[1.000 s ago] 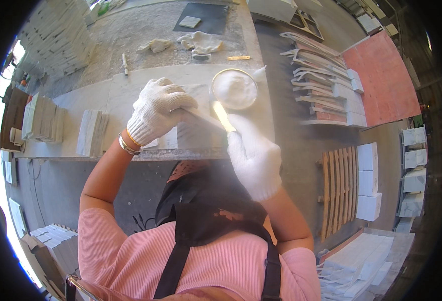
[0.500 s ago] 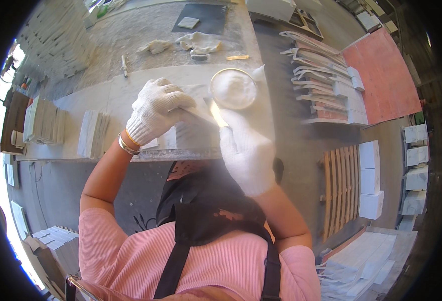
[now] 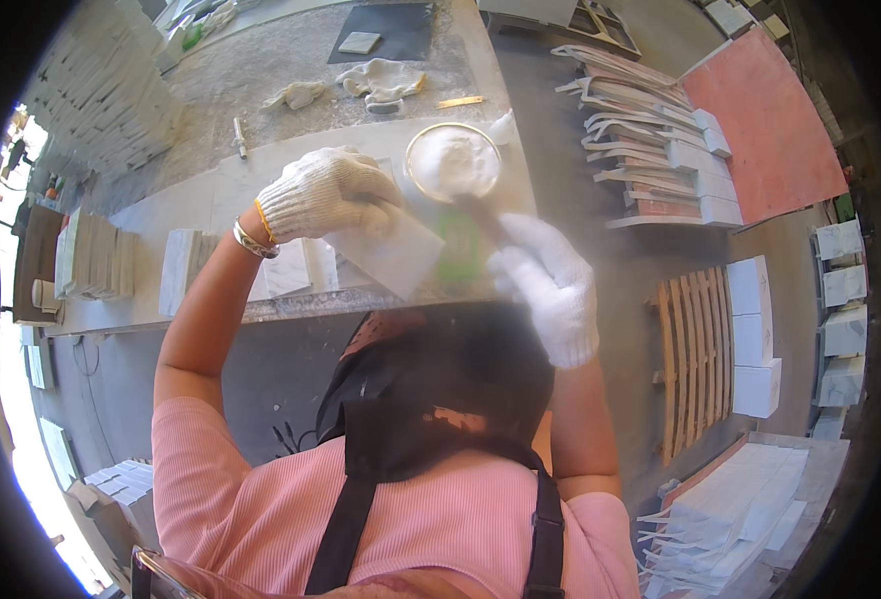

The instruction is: The person applies a white paste to the edges of rectangular tiles using a small metal spatula, then rubs the edges with a green abrasive block. The person repeats this process on multiple tiles, handling them one at a time and placing them back on the workbench.

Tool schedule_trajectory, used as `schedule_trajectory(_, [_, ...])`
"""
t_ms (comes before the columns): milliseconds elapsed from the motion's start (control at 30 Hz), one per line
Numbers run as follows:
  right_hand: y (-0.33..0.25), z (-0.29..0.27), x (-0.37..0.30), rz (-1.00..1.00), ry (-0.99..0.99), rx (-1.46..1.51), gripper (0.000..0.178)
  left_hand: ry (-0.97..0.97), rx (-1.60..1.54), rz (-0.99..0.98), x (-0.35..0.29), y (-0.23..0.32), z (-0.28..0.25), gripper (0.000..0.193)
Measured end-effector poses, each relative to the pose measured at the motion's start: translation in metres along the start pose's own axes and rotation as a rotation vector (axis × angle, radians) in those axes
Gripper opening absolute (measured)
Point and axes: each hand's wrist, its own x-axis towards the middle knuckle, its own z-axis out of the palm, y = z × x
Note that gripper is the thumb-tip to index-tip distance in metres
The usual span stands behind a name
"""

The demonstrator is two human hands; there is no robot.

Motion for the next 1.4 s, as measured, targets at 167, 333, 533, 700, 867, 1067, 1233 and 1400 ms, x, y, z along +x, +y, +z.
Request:
schedule_trajectory(167, [0.030,-0.013,0.002,0.020,0.001,0.111,0.030,0.035,0.168,0.072,-0.006,0.002,0.010,0.052])
schedule_trajectory(333, [0.062,-0.008,0.008,0.057,0.001,0.254,0.026,0.030,0.357,0.112,-0.032,0.035,0.025,0.104])
schedule_trajectory(533, [0.084,0.004,0.009,0.111,-0.033,0.432,0.020,0.272,0.509,0.003,-0.033,0.064,0.065,0.089])
schedule_trajectory(700, [0.082,0.000,0.007,0.125,-0.014,0.452,0.019,0.289,0.495,0.130,-0.031,0.069,0.060,0.050])
schedule_trajectory(867, [0.075,-0.009,0.004,0.129,0.021,0.481,0.018,0.390,0.421,0.266,-0.029,0.077,0.040,0.032])
schedule_trajectory(1067, [0.082,-0.036,-0.003,0.035,0.125,0.568,0.017,0.544,-0.081,0.004,-0.017,0.089,0.012,0.034])
schedule_trajectory(1233, [0.092,-0.071,-0.017,-0.075,0.271,0.645,0.017,0.408,-0.754,-0.058,0.017,0.128,0.040,0.033])
schedule_trajectory(1400, [0.103,-0.104,-0.038,-0.081,0.358,0.585,0.013,0.156,-1.160,-0.120,0.067,0.146,0.114,0.034])
